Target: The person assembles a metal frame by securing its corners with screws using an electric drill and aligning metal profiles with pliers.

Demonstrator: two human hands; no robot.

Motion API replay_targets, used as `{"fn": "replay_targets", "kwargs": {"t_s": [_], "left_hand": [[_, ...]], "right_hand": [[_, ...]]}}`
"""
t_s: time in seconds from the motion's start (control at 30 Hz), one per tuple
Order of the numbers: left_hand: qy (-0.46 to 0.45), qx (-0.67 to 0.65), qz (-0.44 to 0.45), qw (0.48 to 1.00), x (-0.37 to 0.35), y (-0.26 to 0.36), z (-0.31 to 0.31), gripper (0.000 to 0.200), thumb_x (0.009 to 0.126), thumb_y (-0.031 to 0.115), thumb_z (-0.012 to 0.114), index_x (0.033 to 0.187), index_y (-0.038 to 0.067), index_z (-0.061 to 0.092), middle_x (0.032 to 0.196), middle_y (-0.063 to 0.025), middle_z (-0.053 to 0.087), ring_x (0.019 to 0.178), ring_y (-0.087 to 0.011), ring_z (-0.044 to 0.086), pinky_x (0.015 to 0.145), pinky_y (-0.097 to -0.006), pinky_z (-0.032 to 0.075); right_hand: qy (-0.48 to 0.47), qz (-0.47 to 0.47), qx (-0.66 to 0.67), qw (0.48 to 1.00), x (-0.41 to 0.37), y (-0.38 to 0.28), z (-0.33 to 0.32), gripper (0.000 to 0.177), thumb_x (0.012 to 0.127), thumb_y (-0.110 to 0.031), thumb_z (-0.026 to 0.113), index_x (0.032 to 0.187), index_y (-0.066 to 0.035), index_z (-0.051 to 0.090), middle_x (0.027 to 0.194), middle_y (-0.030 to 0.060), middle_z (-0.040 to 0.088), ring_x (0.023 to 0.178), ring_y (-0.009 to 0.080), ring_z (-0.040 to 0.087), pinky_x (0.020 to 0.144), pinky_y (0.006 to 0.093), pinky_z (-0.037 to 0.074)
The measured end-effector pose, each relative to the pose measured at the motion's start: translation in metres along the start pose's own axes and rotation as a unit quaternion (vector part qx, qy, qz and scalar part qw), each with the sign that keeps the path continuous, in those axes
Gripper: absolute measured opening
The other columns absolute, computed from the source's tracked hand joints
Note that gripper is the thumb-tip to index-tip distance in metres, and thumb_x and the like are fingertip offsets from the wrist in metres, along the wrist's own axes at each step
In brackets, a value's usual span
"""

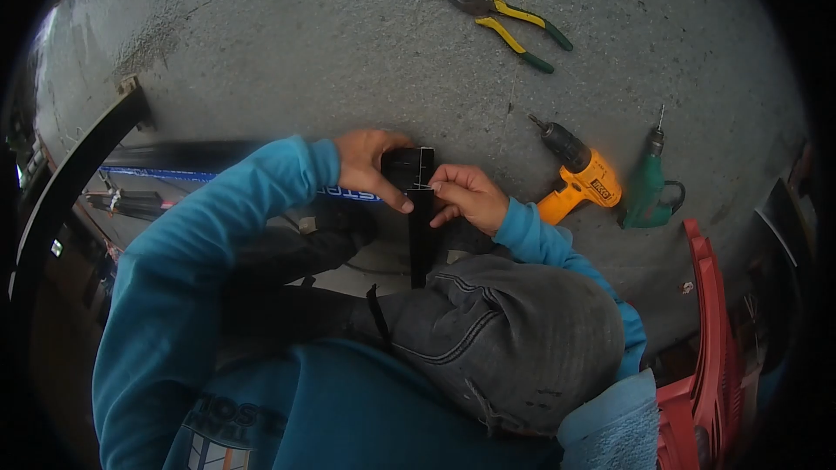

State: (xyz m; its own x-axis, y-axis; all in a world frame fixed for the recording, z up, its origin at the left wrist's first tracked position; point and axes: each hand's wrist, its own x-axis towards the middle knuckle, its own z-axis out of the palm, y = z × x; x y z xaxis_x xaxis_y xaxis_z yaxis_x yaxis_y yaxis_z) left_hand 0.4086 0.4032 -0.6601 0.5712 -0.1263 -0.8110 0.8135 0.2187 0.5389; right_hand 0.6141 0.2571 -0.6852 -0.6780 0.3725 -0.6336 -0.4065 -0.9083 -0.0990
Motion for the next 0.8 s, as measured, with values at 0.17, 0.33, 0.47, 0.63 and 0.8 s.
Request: {"fn": "replay_targets", "kwargs": {"t_s": [0.17, 0.33, 0.47, 0.63, 0.8], "left_hand": [[0.025, 0.012, -0.004, 1.0, -0.003, 0.001, 0.001, 0.084, 0.057, 0.042, 0.086, 0.122, -0.003, 0.058, 0.107, -0.0194, 0.068, 0.1, -0.0314, 0.066, 0.089, -0.0341, 0.05], [0.041, 0.011, 0.0, 0.999, -0.005, 0.0, 0.004, 0.087, 0.054, 0.045, 0.086, 0.12, -0.003, 0.059, 0.106, -0.021, 0.067, 0.098, -0.0324, 0.066, 0.088, -0.0349, 0.051], [0.042, 0.025, 0.008, 0.999, -0.005, 0.002, 0.001, 0.087, 0.053, 0.047, 0.086, 0.119, -0.003, 0.059, 0.103, -0.0203, 0.068, 0.097, -0.0324, 0.067, 0.087, -0.0353, 0.051], [0.003, 0.006, -0.019, 1.0, -0.001, 0.004, -0.004, 0.087, 0.053, 0.048, 0.087, 0.118, -0.002, 0.06, 0.104, -0.0197, 0.068, 0.097, -0.0314, 0.067, 0.087, -0.035, 0.051], [0.011, 0.0, -0.007, 1.0, -0.001, 0.001, -0.003, 0.084, 0.053, 0.048, 0.086, 0.117, -0.001, 0.061, 0.104, -0.0193, 0.068, 0.097, -0.0319, 0.067, 0.088, -0.0351, 0.05]], "right_hand": [[0.017, 0.007, -0.015, 1.0, -0.001, -0.003, 0.005, 0.012, 0.099, -0.013, 0.049, 0.102, -0.003, 0.056, 0.093, 0.0058, 0.062, 0.084, 0.0128, 0.064, 0.071, 0.0311, 0.06], [0.022, -0.015, -0.023, 0.999, -0.004, -0.002, 0.007, 0.013, 0.099, -0.013, 0.049, 0.102, -0.002, 0.056, 0.091, 0.005, 0.062, 0.083, 0.0122, 0.064, 0.071, 0.0307, 0.06], [0.039, -0.009, -0.045, 0.998, -0.002, -0.005, 0.009, 0.014, 0.099, -0.014, 0.049, 0.101, -0.002, 0.056, 0.09, 0.0043, 0.061, 0.081, 0.0112, 0.062, 0.07, 0.0308, 0.06], [0.035, -0.018, -0.052, 0.998, -0.004, -0.003, 0.01, 0.012, 0.099, -0.013, 0.05, 0.1, -0.002, 0.056, 0.086, 0.0026, 0.058, 0.079, 0.0098, 0.06, 0.069, 0.0305, 0.06], [0.034, -0.021, -0.063, 0.997, -0.004, -0.003, 0.01, 0.011, 0.098, -0.012, 0.05, 0.099, -0.002, 0.055, 0.086, 0.0024, 0.058, 0.079, 0.0097, 0.06, 0.069, 0.0302, 0.06]]}}
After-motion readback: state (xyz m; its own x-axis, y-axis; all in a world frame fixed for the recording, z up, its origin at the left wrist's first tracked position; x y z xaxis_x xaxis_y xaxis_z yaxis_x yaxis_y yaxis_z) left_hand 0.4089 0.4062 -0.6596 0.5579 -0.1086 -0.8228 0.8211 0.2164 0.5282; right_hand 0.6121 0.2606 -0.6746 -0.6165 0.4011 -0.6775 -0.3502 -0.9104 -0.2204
